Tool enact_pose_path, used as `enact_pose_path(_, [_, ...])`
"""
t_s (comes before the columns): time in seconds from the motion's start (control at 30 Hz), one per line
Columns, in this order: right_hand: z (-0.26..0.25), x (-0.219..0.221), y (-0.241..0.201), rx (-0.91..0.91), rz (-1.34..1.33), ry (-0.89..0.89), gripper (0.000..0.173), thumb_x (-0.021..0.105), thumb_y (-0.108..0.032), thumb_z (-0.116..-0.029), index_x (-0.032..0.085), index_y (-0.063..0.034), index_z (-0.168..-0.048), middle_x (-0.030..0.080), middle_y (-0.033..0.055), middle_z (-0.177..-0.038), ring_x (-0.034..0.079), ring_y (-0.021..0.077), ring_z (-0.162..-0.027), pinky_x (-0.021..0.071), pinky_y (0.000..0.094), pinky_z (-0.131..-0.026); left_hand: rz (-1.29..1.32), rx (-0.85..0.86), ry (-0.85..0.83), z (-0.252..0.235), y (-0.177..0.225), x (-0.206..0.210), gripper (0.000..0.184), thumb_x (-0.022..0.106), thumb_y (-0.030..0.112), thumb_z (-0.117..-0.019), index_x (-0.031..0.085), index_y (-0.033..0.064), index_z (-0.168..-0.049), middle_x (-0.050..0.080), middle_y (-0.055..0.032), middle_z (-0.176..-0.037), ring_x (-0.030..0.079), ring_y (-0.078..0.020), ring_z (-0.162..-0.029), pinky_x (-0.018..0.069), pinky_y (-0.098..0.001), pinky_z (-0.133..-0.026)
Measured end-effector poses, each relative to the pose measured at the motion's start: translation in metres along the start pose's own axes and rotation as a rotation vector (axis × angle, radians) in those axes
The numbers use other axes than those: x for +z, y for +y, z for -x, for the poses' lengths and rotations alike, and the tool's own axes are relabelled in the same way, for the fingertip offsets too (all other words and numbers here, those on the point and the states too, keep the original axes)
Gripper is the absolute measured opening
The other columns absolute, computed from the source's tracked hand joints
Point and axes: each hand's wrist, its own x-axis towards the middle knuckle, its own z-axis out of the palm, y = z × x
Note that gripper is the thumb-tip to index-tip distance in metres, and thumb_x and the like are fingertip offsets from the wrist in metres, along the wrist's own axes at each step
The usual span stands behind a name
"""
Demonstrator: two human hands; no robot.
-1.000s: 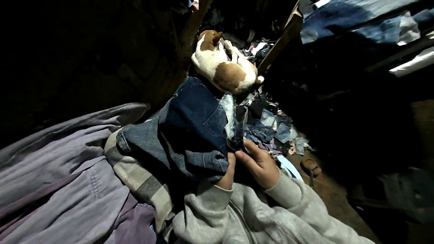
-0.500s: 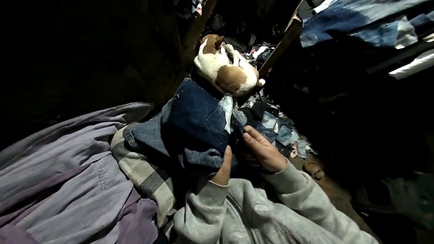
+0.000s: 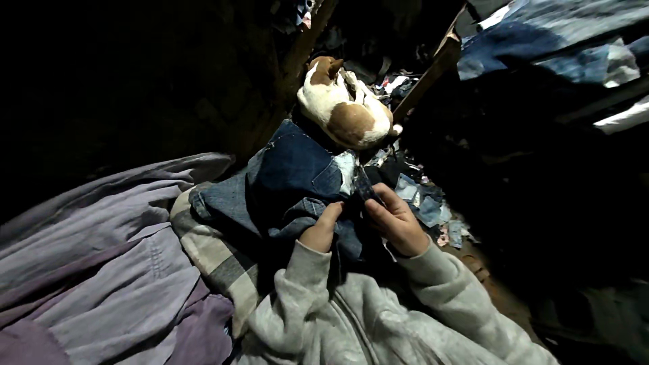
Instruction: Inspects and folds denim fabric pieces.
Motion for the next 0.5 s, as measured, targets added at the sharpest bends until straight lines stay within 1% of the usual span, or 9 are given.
enact_pose_path(0.13, [-0.043, 0.007, -0.013, -0.138, 0.117, -0.014, 0.005, 0.059, -0.022, -0.1005, 0.063, -0.0206, -0.102, 0.061, -0.0177, -0.077, 0.053, -0.0090, -0.063, 0.0461, 0.0126, -0.059, 0.057, 0.479, 0.284, -0.005, 0.004, 0.011, 0.015, 0.055, -0.007, -0.0963, 0.068, -0.0084, -0.104, 0.074, -0.0036, -0.093, 0.068, -0.0016, -0.093, 0.0554, -0.0193, -0.089])
enact_pose_path(0.2, [-0.063, 0.017, -0.031, -0.299, 0.163, -0.113, 0.008, 0.061, -0.027, -0.1007, 0.064, -0.0209, -0.105, 0.065, -0.0179, -0.083, 0.058, -0.0097, -0.070, 0.0505, 0.0132, -0.063, 0.108, 0.621, 0.393, 0.003, 0.019, 0.017, 0.011, 0.054, -0.012, -0.0946, 0.064, -0.0105, -0.099, 0.071, -0.0005, -0.088, 0.066, 0.0028, -0.089, 0.0537, -0.0142, -0.086])
enact_pose_path(0.27, [-0.080, 0.026, -0.046, -0.522, 0.250, -0.238, 0.016, 0.060, -0.028, -0.1022, 0.063, -0.0136, -0.109, 0.066, -0.0131, -0.090, 0.059, -0.0095, -0.078, 0.0523, 0.0124, -0.069, 0.029, 0.604, 0.501, 0.008, 0.024, 0.009, 0.011, 0.053, -0.013, -0.0933, 0.061, -0.0172, -0.099, 0.069, -0.0064, -0.086, 0.064, 0.0024, -0.086, 0.0511, -0.0117, -0.084])
enact_pose_path(0.33, [-0.090, 0.029, -0.050, -0.681, 0.368, -0.312, 0.024, 0.064, -0.023, -0.1000, 0.065, -0.0016, -0.109, 0.067, -0.0025, -0.091, 0.060, -0.0055, -0.079, 0.0529, 0.0136, -0.072, -0.037, 0.452, 0.570, 0.007, 0.021, -0.005, 0.020, 0.049, -0.011, -0.0986, 0.056, -0.0243, -0.111, 0.065, -0.0169, -0.095, 0.059, -0.0039, -0.089, 0.0468, -0.0142, -0.087])
enact_pose_path(0.37, [-0.091, 0.028, -0.045, -0.698, 0.444, -0.325, 0.026, 0.066, -0.023, -0.0983, 0.067, 0.0014, -0.107, 0.069, 0.0018, -0.090, 0.061, -0.0023, -0.077, 0.0541, 0.0161, -0.072, 0.056, 0.463, 0.600, 0.003, 0.009, -0.009, 0.017, 0.048, -0.011, -0.0989, 0.057, -0.0207, -0.109, 0.065, -0.0129, -0.092, 0.060, -0.0038, -0.086, 0.0493, -0.0159, -0.084])
enact_pose_path(0.4, [-0.088, 0.024, -0.035, -0.666, 0.531, -0.331, 0.029, 0.066, -0.026, -0.0984, 0.069, 0.0016, -0.107, 0.070, 0.0046, -0.090, 0.063, 0.0014, -0.076, 0.0557, 0.0203, -0.071, 0.186, 0.505, 0.587, 0.000, -0.004, -0.011, 0.014, 0.047, -0.009, -0.0968, 0.060, -0.0106, -0.102, 0.069, -0.0048, -0.086, 0.065, -0.0013, -0.083, 0.0552, -0.0169, -0.079])
enact_pose_path(0.43, [-0.083, 0.018, -0.022, -0.591, 0.602, -0.335, 0.033, 0.063, -0.030, -0.0998, 0.070, 0.0007, -0.108, 0.072, 0.0070, -0.091, 0.065, 0.0062, -0.076, 0.0568, 0.0265, -0.070, 0.278, 0.498, 0.530, -0.002, -0.014, -0.014, 0.017, 0.046, -0.007, -0.0969, 0.062, -0.0049, -0.101, 0.071, -0.0014, -0.086, 0.068, -0.0029, -0.084, 0.0583, -0.0212, -0.079])
enact_pose_path(0.47, [-0.075, 0.013, -0.010, -0.501, 0.647, -0.342, 0.037, 0.060, -0.034, -0.1011, 0.072, 0.0000, -0.111, 0.074, 0.0095, -0.093, 0.067, 0.0109, -0.077, 0.0574, 0.0328, -0.070, 0.332, 0.441, 0.455, -0.002, -0.021, -0.018, 0.020, 0.043, -0.004, -0.0988, 0.063, -0.0020, -0.104, 0.071, -0.0009, -0.089, 0.069, -0.0051, -0.086, 0.0587, -0.0249, -0.082])
enact_pose_path(0.5, [-0.067, 0.008, -0.001, -0.421, 0.671, -0.350, 0.040, 0.058, -0.036, -0.1021, 0.072, -0.0010, -0.113, 0.075, 0.0104, -0.095, 0.069, 0.0135, -0.079, 0.0582, 0.0366, -0.073, 0.376, 0.388, 0.452, -0.002, -0.026, -0.020, 0.020, 0.045, -0.003, -0.0970, 0.065, -0.0010, -0.100, 0.072, -0.0025, -0.086, 0.070, -0.0080, -0.084, 0.0596, -0.0282, -0.080])
